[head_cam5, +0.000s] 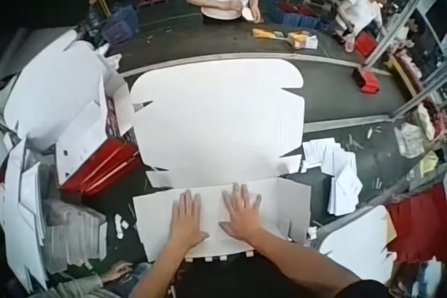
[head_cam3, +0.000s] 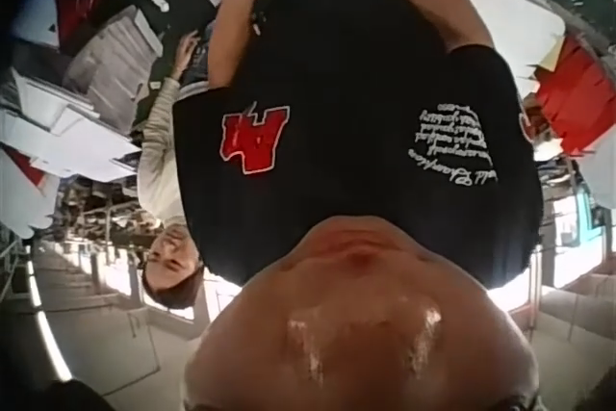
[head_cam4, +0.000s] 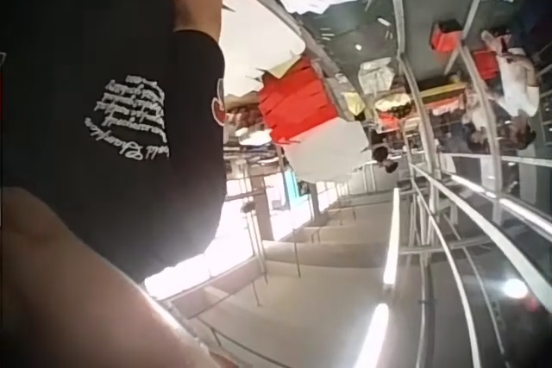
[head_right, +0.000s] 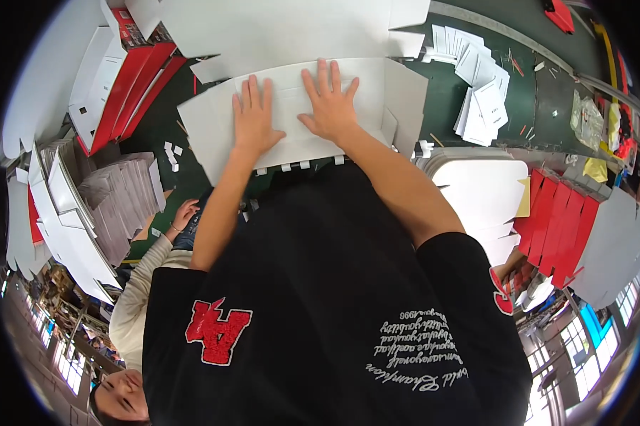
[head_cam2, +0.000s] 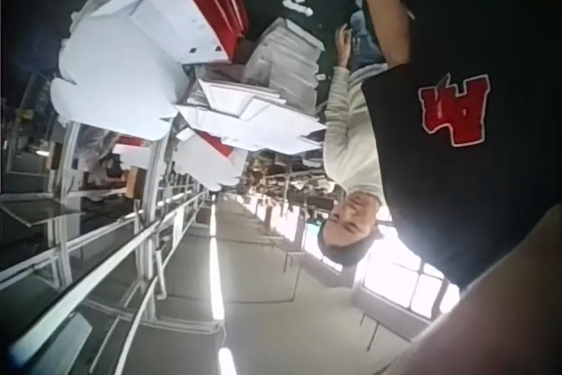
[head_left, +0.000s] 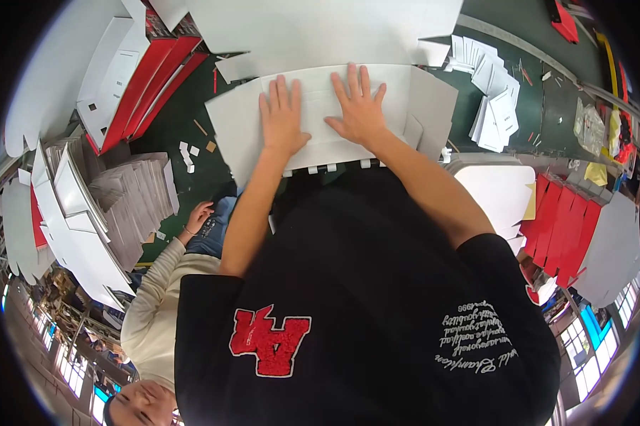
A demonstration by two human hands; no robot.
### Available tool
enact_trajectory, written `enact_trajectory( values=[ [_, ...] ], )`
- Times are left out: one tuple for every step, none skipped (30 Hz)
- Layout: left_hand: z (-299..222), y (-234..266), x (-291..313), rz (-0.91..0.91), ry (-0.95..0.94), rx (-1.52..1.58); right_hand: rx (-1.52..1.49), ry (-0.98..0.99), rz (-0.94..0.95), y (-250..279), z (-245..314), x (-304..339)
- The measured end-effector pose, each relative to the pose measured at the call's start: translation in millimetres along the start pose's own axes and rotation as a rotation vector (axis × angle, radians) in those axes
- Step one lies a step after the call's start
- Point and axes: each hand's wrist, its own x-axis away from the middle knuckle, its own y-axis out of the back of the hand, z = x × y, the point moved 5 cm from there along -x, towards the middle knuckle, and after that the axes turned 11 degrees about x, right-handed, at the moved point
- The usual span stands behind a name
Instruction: Folding and assembling cardboard boxes on a production line.
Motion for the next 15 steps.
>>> enact_trajectory(
  values=[
    [4,-5,0,0.005,0.005,0.005,0.001,0.064,0.064,-2,2,3],
    [7,-12,0,0.053,-0.008,0.027,0.001,0.068,0.073,-2,3,4],
    [11,-19,0,0.102,-0.021,0.050,-0.014,0.070,0.107,-4,4,5],
    [15,-21,-4,0.153,-0.052,0.072,-0.028,0.070,0.138,-6,5,3],
    [14,-23,-6,0.158,-0.046,0.076,-0.040,0.062,0.199,-9,5,2],
    [13,-28,-8,0.198,-0.029,0.018,-0.042,0.068,0.206,-10,7,1],
    [9,-32,-11,0.240,-0.016,-0.038,-0.042,0.062,0.248,-13,7,1],
    [4,-35,-15,0.267,-0.015,-0.143,-0.041,0.058,0.291,-17,7,1],
    [0,-36,-17,0.274,-0.011,-0.140,-0.063,0.065,0.301,-19,7,-2],
    [-1,-37,-20,0.288,0.006,-0.162,-0.053,0.066,0.329,-20,7,-3],
    [-1,-38,-22,0.302,0.023,-0.186,-0.044,0.067,0.357,-20,7,-3],
    [-2,-37,-23,0.303,0.027,-0.186,-0.050,0.057,0.355,-20,8,-4],
    [-3,-37,-22,0.305,0.016,-0.211,-0.062,0.055,0.333,-20,8,-1],
    [-4,-37,-20,0.307,0.004,-0.236,-0.073,0.053,0.310,-20,9,0],
    [-5,-35,-21,0.282,0.031,-0.196,-0.085,0.031,0.257,-18,8,-1]
  ],
)
